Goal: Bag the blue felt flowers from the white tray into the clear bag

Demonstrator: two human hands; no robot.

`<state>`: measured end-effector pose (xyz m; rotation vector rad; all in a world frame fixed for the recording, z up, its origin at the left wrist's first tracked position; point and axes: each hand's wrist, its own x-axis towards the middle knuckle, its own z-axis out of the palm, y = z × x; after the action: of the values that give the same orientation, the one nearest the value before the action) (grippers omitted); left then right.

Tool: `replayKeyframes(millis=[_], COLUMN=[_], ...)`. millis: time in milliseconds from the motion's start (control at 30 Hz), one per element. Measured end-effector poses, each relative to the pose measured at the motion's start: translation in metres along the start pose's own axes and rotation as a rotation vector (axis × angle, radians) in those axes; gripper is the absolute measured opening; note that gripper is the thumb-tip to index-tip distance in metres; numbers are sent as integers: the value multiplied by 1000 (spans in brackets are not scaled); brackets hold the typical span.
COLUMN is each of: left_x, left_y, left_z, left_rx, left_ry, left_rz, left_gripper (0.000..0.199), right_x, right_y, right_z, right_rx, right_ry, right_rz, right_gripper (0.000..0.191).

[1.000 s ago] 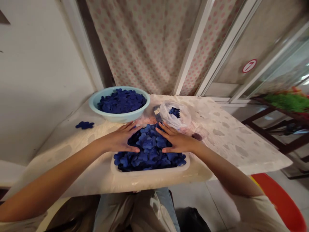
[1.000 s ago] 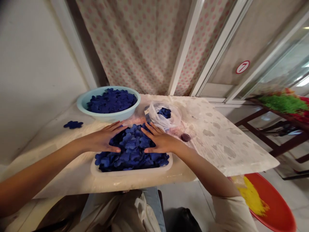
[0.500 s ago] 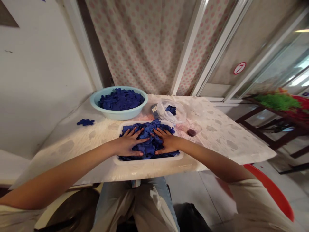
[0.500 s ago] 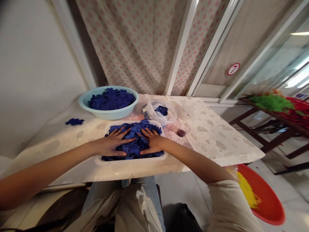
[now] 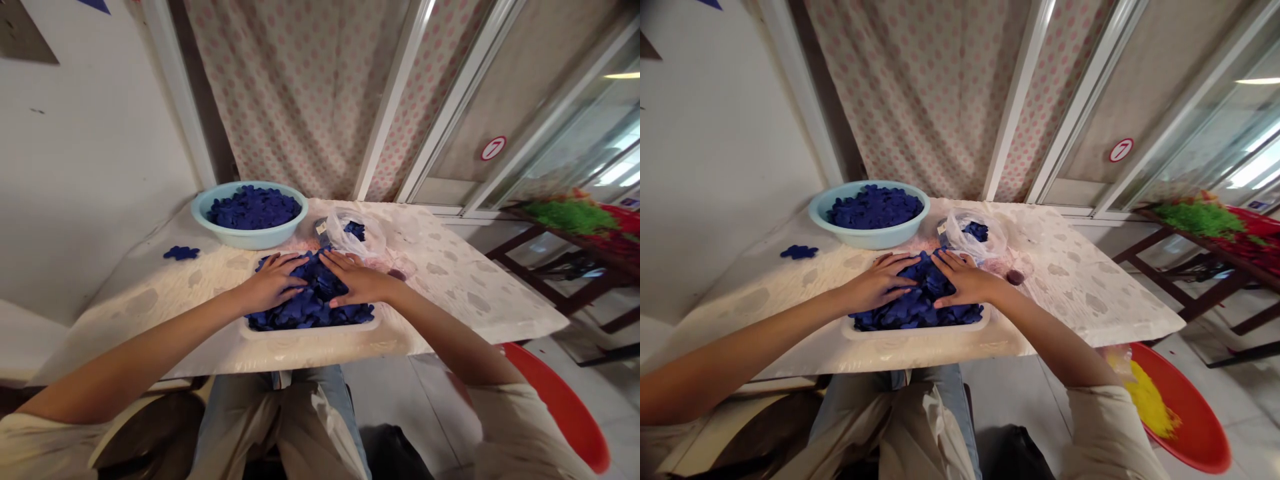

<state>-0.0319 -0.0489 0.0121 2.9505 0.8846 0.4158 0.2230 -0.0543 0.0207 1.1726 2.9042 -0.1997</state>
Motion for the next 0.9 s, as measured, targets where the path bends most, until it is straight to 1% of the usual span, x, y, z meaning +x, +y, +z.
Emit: replayKeyframes(millis=[100, 167, 233, 300, 400, 467, 533, 600, 700, 800, 867, 900], left_x=[-2, -4, -6, -9, -14, -17, -18, -17, -15, -16, -21, -25], left_y=[-2, -3, -3, -3, -5, -9, -14, -19, -22, -20, -14, -9], left_z=[-5, -12, -18, -21, -20, -20, -24, -31, -42, -48, -48, -47], left_rx=[4, 10, 21, 34, 54, 81, 111, 118, 74, 18, -12, -25], left_ry=[102, 141, 143, 128, 99, 66, 33, 0, -67, -93, -70, -41], left_rz=[8, 12, 9, 9, 6, -9, -27, -44, -35, -14, -43, -72], left_gripper=[29, 27, 26, 27, 28, 29, 32, 39, 48, 56, 61, 62], right_x=[-9, -15, -24, -34, -52, -65, -76, -82, -75, -46, -18, -3], right_y=[-5, -6, -5, 2, 23, 44, 68, 90, 116, 134, 145, 152], right_z=[-17, -26, -33, -40, -48, -52, -54, -54, -50, -39, -28, -22], right_rx=[-16, -35, -61, -90, -133, -177, -252, -268, -168, -31, 10, 28], right_ry=[135, 217, 286, 360, 508, 587, 639, 627, 524, 378, 315, 291], right_rz=[-43, -49, -22, 24, 120, 200, 305, 351, 388, 467, 475, 491], right_gripper=[87, 79, 71, 61, 44, 33, 29, 26, 25, 29, 26, 24])
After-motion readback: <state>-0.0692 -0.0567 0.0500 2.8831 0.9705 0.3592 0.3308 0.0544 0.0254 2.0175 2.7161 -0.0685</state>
